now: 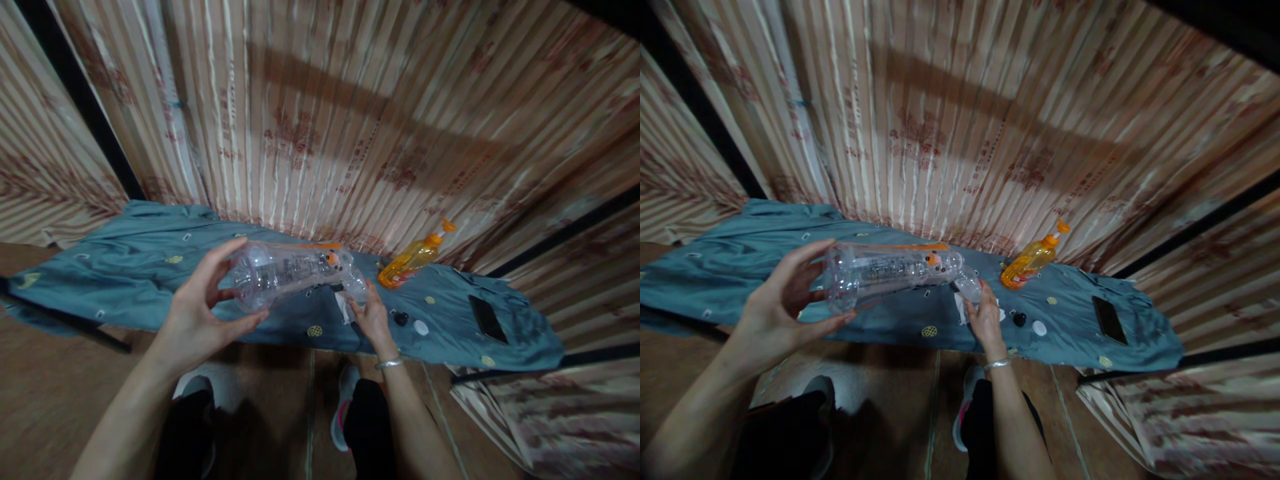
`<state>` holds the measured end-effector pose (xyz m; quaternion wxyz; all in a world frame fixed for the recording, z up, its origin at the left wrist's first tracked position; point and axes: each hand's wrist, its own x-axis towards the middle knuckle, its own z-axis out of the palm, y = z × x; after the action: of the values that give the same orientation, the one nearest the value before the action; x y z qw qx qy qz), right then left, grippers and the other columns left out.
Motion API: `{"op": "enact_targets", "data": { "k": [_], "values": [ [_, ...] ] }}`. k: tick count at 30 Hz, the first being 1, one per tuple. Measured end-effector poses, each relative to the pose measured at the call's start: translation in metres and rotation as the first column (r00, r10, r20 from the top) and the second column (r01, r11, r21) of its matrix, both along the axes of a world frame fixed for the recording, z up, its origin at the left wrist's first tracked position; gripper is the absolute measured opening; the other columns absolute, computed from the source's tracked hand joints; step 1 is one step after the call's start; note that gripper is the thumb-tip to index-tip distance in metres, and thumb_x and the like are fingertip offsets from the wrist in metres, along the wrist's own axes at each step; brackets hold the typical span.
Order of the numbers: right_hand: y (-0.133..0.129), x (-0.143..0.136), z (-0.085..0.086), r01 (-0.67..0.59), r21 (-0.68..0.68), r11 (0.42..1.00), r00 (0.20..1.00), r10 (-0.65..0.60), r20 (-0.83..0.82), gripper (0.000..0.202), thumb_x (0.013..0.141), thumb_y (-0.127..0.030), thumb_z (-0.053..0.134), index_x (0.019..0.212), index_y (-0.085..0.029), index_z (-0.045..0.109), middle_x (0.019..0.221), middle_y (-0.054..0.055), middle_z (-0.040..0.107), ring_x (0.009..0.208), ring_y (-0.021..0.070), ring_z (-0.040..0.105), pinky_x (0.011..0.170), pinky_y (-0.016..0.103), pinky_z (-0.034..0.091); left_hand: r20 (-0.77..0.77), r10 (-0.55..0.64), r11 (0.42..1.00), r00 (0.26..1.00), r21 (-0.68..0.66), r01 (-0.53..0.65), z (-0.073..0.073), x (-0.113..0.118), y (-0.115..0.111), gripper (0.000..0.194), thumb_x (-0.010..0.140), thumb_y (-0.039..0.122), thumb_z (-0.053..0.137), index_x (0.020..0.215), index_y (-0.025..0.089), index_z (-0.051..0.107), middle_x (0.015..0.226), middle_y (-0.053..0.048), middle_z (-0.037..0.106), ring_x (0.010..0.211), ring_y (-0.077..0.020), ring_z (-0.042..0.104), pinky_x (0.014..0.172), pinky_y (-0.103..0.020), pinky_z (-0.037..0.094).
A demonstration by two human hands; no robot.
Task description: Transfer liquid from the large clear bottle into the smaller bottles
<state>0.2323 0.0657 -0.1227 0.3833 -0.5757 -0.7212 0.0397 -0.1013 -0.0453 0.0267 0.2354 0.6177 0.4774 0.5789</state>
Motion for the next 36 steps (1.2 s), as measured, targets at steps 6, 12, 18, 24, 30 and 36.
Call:
{"op": "enact_targets", "data": {
  "k": [6, 12, 18, 24, 30, 36],
  "values": [
    [-0.0009, -0.0003, 0.0009, 0.000, -0.007, 1.000, 1.000, 0.000, 0.004, 0.061, 0.088, -0.039, 0.054, 0.141, -0.007, 0.048, 0.134, 0.024, 0.063, 0.123, 0.0353, 0.062, 0.104, 0.054, 0.051, -0.001, 0.000, 1.000, 1.000, -0.003, 0.000, -0.0015, -0.0008, -0.0005, 0.084, 0.062, 0.028, 0.087, 0.139, 0.032, 0.052, 0.140, -0.009, 0.061, 0.126, -0.0339, 0.062, 0.078, -0.040, 0.067],
    [-0.0017, -0.0018, 0.0029, 0.000, -0.029, 1.000, 1.000, 0.000, -0.004, 0.062, 0.087, -0.036, 0.055, 0.141, -0.007, 0.048, 0.134, 0.024, 0.063, 0.123, 0.0349, 0.063, 0.105, 0.054, 0.050, 0.004, 0.001, 1.000, 1.000, -0.009, -0.001, -0.0004, -0.0003, -0.0005, 0.084, 0.062, 0.028, 0.087, 0.139, 0.031, 0.053, 0.138, -0.010, 0.062, 0.124, -0.0330, 0.063, 0.079, -0.040, 0.067],
    [-0.0012, -0.0018, 0.0013, 0.006, -0.006, 1.000, 1.000, -0.006, -0.002, 0.061, 0.088, -0.039, 0.054, 0.141, -0.008, 0.048, 0.134, 0.023, 0.063, 0.124, 0.0349, 0.062, 0.107, 0.055, 0.049, -0.014, -0.004, 1.000, 1.000, 0.009, 0.004, -0.0009, -0.0018, 0.0010, 0.086, 0.061, 0.028, 0.088, 0.139, 0.032, 0.053, 0.140, -0.009, 0.061, 0.124, -0.0337, 0.063, 0.076, -0.039, 0.067],
    [-0.0008, -0.0009, 0.0017, 0.001, -0.009, 1.000, 1.000, -0.001, -0.005, 0.062, 0.089, -0.040, 0.055, 0.141, -0.008, 0.048, 0.134, 0.023, 0.064, 0.124, 0.0349, 0.062, 0.106, 0.054, 0.050, -0.019, -0.016, 1.000, 1.000, 0.018, 0.016, -0.0008, -0.0026, 0.0004, 0.086, 0.064, 0.027, 0.087, 0.142, 0.032, 0.051, 0.141, -0.011, 0.061, 0.127, -0.0348, 0.062, 0.078, -0.041, 0.067],
    [-0.0001, -0.0006, 0.0000, 0.006, -0.009, 1.000, 1.000, -0.006, 0.001, 0.060, 0.089, -0.039, 0.055, 0.141, -0.011, 0.048, 0.133, 0.022, 0.065, 0.123, 0.0344, 0.063, 0.104, 0.054, 0.051, -0.001, -0.017, 1.000, 1.000, 0.012, 0.017, -0.0026, -0.0024, 0.0017, 0.087, 0.064, 0.028, 0.086, 0.143, 0.033, 0.050, 0.141, -0.010, 0.061, 0.125, -0.0330, 0.063, 0.078, -0.038, 0.067],
    [-0.0007, -0.0020, 0.0003, 0.011, -0.005, 1.000, 1.000, -0.011, 0.002, 0.061, 0.088, -0.037, 0.054, 0.140, -0.008, 0.048, 0.135, 0.023, 0.063, 0.125, 0.0350, 0.062, 0.106, 0.054, 0.050, 0.011, -0.007, 1.000, 1.000, 0.017, 0.007, -0.0053, -0.0017, 0.0034, 0.087, 0.063, 0.030, 0.087, 0.142, 0.033, 0.051, 0.141, -0.010, 0.061, 0.124, -0.0326, 0.063, 0.076, -0.036, 0.066]
  ]
}}
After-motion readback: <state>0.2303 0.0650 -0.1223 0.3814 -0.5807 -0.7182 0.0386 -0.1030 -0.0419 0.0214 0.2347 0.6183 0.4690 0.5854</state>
